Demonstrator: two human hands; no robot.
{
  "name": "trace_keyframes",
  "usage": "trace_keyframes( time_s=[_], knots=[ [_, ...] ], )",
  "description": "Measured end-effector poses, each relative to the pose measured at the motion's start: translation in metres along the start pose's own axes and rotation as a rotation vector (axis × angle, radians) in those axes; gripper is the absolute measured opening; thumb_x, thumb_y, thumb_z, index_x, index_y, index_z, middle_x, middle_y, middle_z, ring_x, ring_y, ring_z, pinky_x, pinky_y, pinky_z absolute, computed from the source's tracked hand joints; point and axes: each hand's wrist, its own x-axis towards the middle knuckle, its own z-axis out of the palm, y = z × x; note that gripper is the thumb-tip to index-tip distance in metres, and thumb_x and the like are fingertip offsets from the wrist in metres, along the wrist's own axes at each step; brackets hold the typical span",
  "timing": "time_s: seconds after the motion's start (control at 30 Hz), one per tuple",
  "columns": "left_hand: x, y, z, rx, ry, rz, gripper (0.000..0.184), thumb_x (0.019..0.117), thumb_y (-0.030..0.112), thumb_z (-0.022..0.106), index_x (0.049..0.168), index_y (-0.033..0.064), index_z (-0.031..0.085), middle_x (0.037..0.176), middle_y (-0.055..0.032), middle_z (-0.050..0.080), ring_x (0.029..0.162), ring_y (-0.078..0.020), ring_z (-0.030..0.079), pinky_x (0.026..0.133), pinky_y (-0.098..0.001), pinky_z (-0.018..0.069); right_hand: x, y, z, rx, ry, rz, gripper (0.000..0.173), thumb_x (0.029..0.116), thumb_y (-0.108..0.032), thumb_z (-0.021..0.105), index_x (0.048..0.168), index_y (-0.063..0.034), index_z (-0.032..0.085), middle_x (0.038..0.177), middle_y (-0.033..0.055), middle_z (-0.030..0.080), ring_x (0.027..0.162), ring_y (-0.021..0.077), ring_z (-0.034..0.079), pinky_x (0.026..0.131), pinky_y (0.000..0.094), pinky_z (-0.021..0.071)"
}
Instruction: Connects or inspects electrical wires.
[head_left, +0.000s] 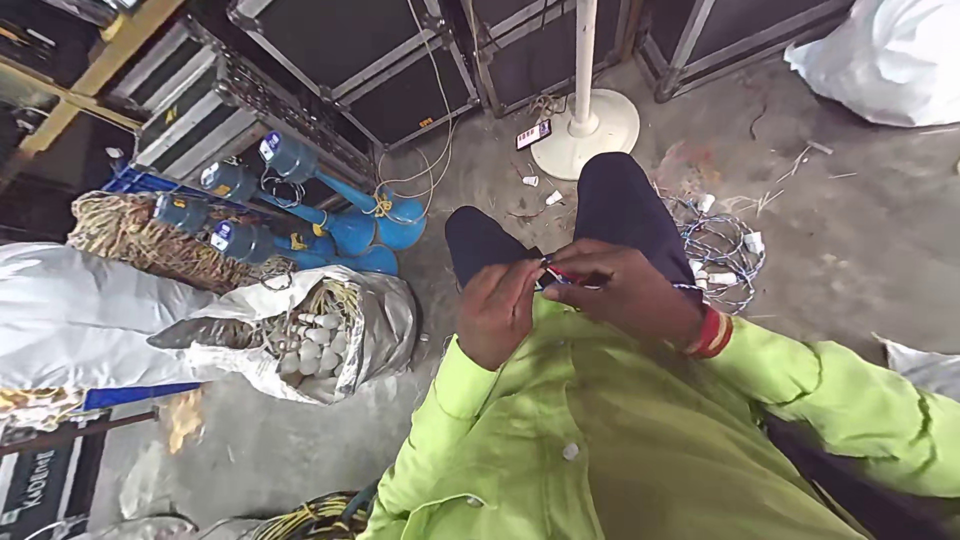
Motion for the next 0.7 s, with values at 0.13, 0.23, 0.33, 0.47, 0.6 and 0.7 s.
trace_keyframes(
  time_s=[0.13,0.23,0.33,0.47,0.6,0.7],
  knots=[
    [0.001,0.001,-0.001,-0.019,0.013,-0.015,0.016,0.0965,0.01,0.068,0.105,0.0008,0.078,0.092,-0.0124,0.074,0.083,-0.0186,0.072,0.077,-0.0321,0.0612,0.003,-0.006,0.003,0.135,-0.027,0.176,0.018,0.0942,-0.026,0.072,0.104,-0.0133,0.079,0.109,0.0002,0.071,0.09,0.0065,0.068,0.074,0.0246,0.0587],
    [0.002,0.0,0.002,-0.074,0.023,-0.027,0.016,0.0965,0.008,0.068,0.107,0.0003,0.078,0.094,-0.013,0.074,0.085,-0.0183,0.072,0.078,-0.0319,0.0615,0.005,-0.017,-0.004,0.324,-0.05,0.322,0.017,0.0972,-0.015,0.069,0.111,-0.0095,0.078,0.105,0.001,0.073,0.089,0.0079,0.069,0.077,0.0264,0.0592],
    [0.004,-0.001,0.005,-0.089,0.034,-0.012,0.017,0.0955,0.004,0.067,0.108,-0.0004,0.077,0.098,-0.0154,0.073,0.087,-0.0174,0.072,0.079,-0.0293,0.0614,0.008,-0.023,-0.011,0.395,-0.049,0.389,0.017,0.0974,-0.006,0.066,0.109,-0.0052,0.078,0.091,0.0014,0.075,0.078,0.007,0.069,0.071,0.0243,0.0579],
    [0.003,-0.004,0.01,-0.046,0.055,0.019,0.017,0.0953,0.002,0.066,0.108,0.0001,0.076,0.11,-0.0187,0.067,0.091,-0.0172,0.068,0.081,-0.027,0.0595,0.008,-0.025,-0.007,0.343,0.082,0.373,0.019,0.0905,-0.001,0.068,0.107,-0.0076,0.076,0.086,0.0012,0.075,0.069,0.0077,0.067,0.061,0.0252,0.0564],
    [-0.001,-0.007,0.015,-0.033,0.018,-0.012,0.018,0.0961,0.002,0.065,0.11,-0.0029,0.076,0.126,-0.0225,0.068,0.108,-0.0249,0.071,0.092,-0.0342,0.0599,0.009,-0.025,0.0,0.447,0.104,0.494,0.035,0.0923,0.001,0.067,0.125,-0.0073,0.058,0.087,0.0064,0.074,0.071,0.0112,0.07,0.065,0.0276,0.0581],
    [-0.005,-0.002,0.015,-0.056,-0.02,-0.065,0.02,0.097,0.0,0.061,0.111,-0.0045,0.075,0.122,-0.0189,0.072,0.11,-0.0245,0.073,0.092,-0.0354,0.0604,0.008,-0.018,0.003,0.489,0.039,0.51,0.041,0.0915,0.001,0.062,0.131,-0.0081,0.056,0.09,0.0072,0.074,0.075,0.0122,0.07,0.068,0.029,0.0576]
  ],
)
